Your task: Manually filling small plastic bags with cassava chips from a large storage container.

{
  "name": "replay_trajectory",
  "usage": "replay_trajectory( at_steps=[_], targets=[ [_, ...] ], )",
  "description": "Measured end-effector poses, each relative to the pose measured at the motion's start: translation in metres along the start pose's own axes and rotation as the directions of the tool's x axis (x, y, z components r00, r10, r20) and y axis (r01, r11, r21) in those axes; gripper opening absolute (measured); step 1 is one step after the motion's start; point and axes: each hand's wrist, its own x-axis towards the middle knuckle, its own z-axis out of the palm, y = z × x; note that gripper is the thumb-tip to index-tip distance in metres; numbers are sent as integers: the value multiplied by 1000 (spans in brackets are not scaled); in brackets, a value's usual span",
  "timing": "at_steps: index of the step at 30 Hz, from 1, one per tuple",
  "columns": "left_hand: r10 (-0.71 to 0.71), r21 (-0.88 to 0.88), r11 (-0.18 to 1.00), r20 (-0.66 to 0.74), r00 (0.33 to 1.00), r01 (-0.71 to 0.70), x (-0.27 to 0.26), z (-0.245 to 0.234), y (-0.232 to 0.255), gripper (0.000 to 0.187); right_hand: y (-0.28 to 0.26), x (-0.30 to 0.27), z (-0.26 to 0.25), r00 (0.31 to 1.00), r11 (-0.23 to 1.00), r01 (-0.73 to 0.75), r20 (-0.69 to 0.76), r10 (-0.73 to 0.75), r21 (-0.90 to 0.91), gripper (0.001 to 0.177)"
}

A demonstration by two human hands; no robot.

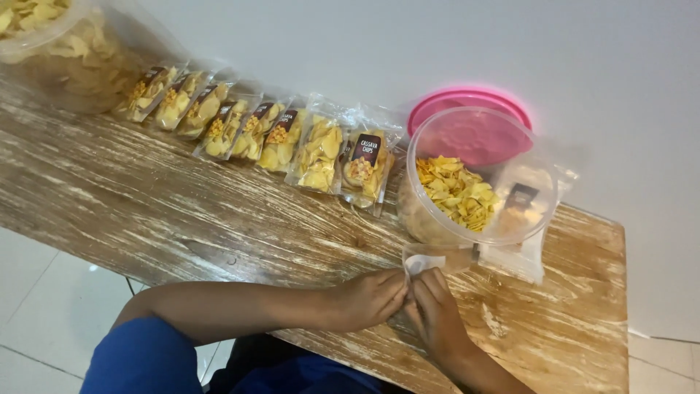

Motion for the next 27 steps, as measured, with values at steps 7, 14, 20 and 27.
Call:
replay_trajectory(
  at_steps=[7,14,20,27],
  targets=[
    [-18,-3,1000,-38,999,18,-3,4,-4,21,-13,6,-1,994,984,-39,-91,55,172,31],
    [35,21,999,-42,998,-34,-3,5,-9,20,-14,5,0,993,988,-55,-92,69,143,15],
    [66,80,995,-101,993,-58,-2,7,-9,19,-15,6,3,986,978,-76,-132,103,194,17],
    [50,106,994,-111,993,-38,-10,14,-12,11,4,-3,6,965,976,-208,-150,216,66,19]
  ],
)
